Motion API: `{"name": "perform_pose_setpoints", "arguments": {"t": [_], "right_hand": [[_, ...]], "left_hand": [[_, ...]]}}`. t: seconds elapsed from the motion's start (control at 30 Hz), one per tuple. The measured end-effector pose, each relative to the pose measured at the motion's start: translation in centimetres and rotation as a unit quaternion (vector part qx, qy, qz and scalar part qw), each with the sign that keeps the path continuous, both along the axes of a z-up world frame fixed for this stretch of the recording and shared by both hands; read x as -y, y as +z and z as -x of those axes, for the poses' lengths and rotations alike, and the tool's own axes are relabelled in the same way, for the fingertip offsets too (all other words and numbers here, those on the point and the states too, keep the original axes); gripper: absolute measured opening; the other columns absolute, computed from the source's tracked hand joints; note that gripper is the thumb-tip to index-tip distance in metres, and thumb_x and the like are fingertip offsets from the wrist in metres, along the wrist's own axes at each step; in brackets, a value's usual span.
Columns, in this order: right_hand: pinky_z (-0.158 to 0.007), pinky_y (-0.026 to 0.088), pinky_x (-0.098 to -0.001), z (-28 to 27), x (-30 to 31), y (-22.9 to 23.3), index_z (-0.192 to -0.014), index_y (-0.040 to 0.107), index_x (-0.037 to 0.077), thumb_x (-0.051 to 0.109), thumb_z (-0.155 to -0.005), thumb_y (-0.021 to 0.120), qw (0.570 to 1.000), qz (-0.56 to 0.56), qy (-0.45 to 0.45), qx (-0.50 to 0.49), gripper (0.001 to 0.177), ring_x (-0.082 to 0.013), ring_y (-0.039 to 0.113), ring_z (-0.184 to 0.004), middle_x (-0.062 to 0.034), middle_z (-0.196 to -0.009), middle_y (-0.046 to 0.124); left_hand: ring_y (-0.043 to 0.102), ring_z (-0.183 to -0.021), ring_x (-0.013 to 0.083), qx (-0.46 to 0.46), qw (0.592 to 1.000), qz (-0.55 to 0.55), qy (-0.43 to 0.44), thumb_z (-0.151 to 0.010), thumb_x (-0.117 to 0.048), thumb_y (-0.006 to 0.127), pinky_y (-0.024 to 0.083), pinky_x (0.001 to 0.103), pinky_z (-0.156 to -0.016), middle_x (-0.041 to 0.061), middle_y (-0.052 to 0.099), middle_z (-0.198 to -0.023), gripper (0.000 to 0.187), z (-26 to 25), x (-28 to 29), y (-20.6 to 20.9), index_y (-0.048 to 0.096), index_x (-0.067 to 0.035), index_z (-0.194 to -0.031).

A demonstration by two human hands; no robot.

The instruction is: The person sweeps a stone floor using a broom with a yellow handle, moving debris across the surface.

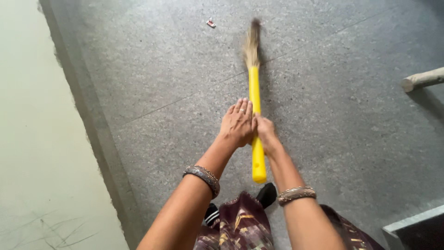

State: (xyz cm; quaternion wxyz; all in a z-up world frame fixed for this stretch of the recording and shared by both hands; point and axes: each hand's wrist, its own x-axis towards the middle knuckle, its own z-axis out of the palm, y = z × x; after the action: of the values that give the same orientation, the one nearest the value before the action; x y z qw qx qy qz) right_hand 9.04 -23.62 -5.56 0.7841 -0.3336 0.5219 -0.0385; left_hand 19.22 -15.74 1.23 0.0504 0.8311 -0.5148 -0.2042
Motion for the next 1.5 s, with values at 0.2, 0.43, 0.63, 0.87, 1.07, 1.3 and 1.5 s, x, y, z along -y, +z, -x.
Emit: {"name": "perform_pose_setpoints", "arguments": {"t": [0.2, 0.43, 0.63, 0.87, 1.07, 1.3, 1.5], "right_hand": [[-0.040, 0.045, -0.0365, 3.9, 3.1, 6.2, -0.105, 0.050, 0.015, 0.044, -0.101, 0.047, 0.990, 0.063, -0.076, -0.097, 0.029, -0.0201, 0.051, -0.046, -0.0095, -0.069, 0.053], [-0.039, 0.046, -0.0403, 7.2, 1.7, 0.3, -0.108, 0.051, 0.009, 0.043, -0.103, 0.048, 0.986, 0.011, -0.085, -0.142, 0.035, -0.0232, 0.052, -0.046, -0.0094, -0.066, 0.052], [-0.038, 0.046, -0.0385, 5.3, 7.5, 1.1, -0.101, 0.058, 0.006, 0.043, -0.102, 0.052, 0.997, 0.052, 0.019, -0.044, 0.038, -0.0240, 0.055, -0.045, -0.0091, -0.065, 0.056], [-0.043, 0.047, -0.0408, 9.7, 10.9, 5.7, -0.107, 0.050, 0.011, 0.044, -0.101, 0.045, 0.979, 0.077, -0.108, -0.156, 0.035, -0.0248, 0.053, -0.046, -0.0127, -0.066, 0.054], [-0.043, 0.048, -0.0423, 11.0, 9.1, 0.5, -0.105, 0.052, 0.009, 0.041, -0.101, 0.048, 0.985, 0.004, -0.118, -0.129, 0.033, -0.0267, 0.054, -0.046, -0.0127, -0.063, 0.054], [-0.040, 0.046, -0.0387, 9.5, 14.4, 4.3, -0.093, 0.061, 0.007, 0.039, -0.102, 0.051, 0.995, 0.075, -0.002, -0.073, 0.035, -0.0242, 0.056, -0.046, -0.0105, -0.063, 0.058], [-0.043, 0.050, -0.0401, 12.0, 16.6, 6.5, -0.109, 0.054, 0.007, 0.040, -0.103, 0.044, 0.971, 0.124, -0.104, -0.178, 0.034, -0.0241, 0.058, -0.049, -0.0119, -0.068, 0.058]], "left_hand": [[0.028, -0.153, 0.0319, -0.005, 1.000, 0.021, -0.011, -0.103, -0.036, 0.034, 0.023, 0.045, -0.123, 0.020, 0.033, -0.162, 0.064, 1.7, 3.7, 1.5, 0.033, 0.002, -0.154], [0.026, -0.151, 0.0326, -0.031, 0.999, 0.015, -0.009, -0.102, -0.036, 0.033, 0.021, 0.046, -0.121, 0.021, 0.031, -0.162, 0.064, 4.3, 6.1, -0.1, 0.033, 0.003, -0.154], [0.026, -0.155, 0.0319, 0.009, 0.999, -0.030, -0.032, -0.107, -0.037, 0.030, 0.022, 0.044, -0.125, 0.021, 0.032, -0.164, 0.062, 4.8, 8.5, 0.2, 0.034, 0.003, -0.154], [0.025, -0.154, 0.0299, -0.015, 0.999, -0.003, -0.037, -0.104, -0.036, 0.032, 0.021, 0.044, -0.125, 0.020, 0.030, -0.164, 0.064, 6.9, 12.8, 2.2, 0.032, 0.002, -0.156], [0.026, -0.153, 0.0301, -0.017, 0.998, -0.015, -0.052, -0.103, -0.036, 0.033, 0.021, 0.044, -0.124, 0.020, 0.031, -0.164, 0.065, 8.5, 14.5, -0.5, 0.032, 0.003, -0.155], [0.027, -0.153, 0.0314, -0.006, 0.999, -0.007, -0.041, -0.105, -0.038, 0.033, 0.022, 0.045, -0.124, 0.021, 0.033, -0.163, 0.064, 8.3, 17.4, 0.0, 0.034, 0.003, -0.154], [0.027, -0.153, 0.0307, -0.002, 0.998, 0.027, -0.054, -0.105, -0.037, 0.032, 0.022, 0.045, -0.124, 0.020, 0.033, -0.163, 0.063, 9.2, 20.0, 2.0, 0.033, 0.003, -0.154]]}}
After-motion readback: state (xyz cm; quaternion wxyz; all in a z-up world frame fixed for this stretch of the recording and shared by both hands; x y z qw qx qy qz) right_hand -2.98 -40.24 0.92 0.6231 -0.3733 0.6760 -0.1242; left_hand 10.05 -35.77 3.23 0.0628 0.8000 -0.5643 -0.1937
